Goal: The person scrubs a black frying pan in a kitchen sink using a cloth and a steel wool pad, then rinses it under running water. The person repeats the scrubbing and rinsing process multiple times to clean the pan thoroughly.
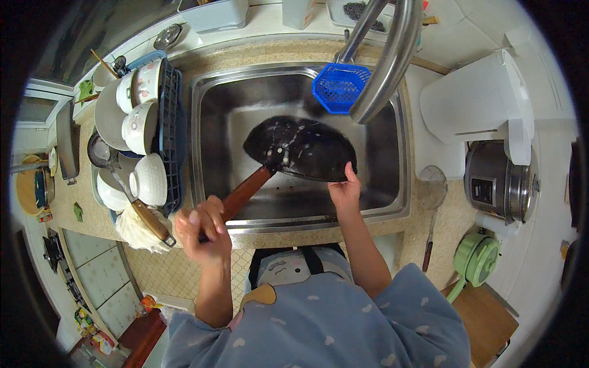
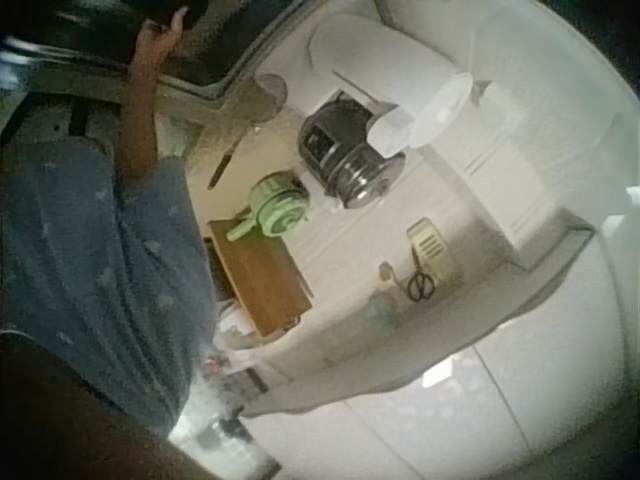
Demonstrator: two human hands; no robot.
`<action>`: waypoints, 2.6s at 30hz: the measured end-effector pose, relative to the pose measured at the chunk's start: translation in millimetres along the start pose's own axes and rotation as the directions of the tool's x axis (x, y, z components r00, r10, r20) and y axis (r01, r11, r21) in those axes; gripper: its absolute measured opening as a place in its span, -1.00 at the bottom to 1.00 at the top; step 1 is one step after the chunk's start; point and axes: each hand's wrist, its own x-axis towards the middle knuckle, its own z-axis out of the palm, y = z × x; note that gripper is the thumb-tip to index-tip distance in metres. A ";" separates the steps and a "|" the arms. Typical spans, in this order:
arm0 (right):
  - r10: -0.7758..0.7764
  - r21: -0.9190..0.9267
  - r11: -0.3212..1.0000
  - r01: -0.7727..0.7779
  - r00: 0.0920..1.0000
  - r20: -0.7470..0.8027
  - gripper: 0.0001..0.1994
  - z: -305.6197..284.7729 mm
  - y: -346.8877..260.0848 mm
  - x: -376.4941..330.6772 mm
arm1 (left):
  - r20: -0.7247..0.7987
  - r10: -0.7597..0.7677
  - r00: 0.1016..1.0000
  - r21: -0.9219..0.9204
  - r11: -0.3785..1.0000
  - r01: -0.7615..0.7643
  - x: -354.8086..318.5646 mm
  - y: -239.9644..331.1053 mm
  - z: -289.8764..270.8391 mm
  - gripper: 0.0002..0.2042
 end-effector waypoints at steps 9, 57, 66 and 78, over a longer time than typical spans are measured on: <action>0.040 -0.029 0.999 -0.040 0.999 0.026 -0.57 -41.0 3.6 -7.5 | -0.366 -0.355 0.860 -0.503 0.853 0.138 -18.6 -78.7 -76.2 -0.83; 0.796 0.119 -0.422 0.899 0.304 0.524 -0.64 4.2 125.4 26.6 | -0.620 -0.521 0.586 -0.608 0.792 0.061 -25.6 -148.4 -134.7 -0.86; 0.547 -0.308 -0.533 0.788 0.598 0.585 -0.59 -9.0 187.1 -2.0 | -0.547 -0.536 0.643 -0.608 0.782 0.134 -32.4 -152.6 -135.3 -0.83; 0.740 0.161 -0.567 0.808 0.414 0.530 -0.59 2.4 147.4 20.6 | -0.489 -0.561 0.668 -0.716 0.696 0.061 -35.4 -136.6 -135.4 -0.55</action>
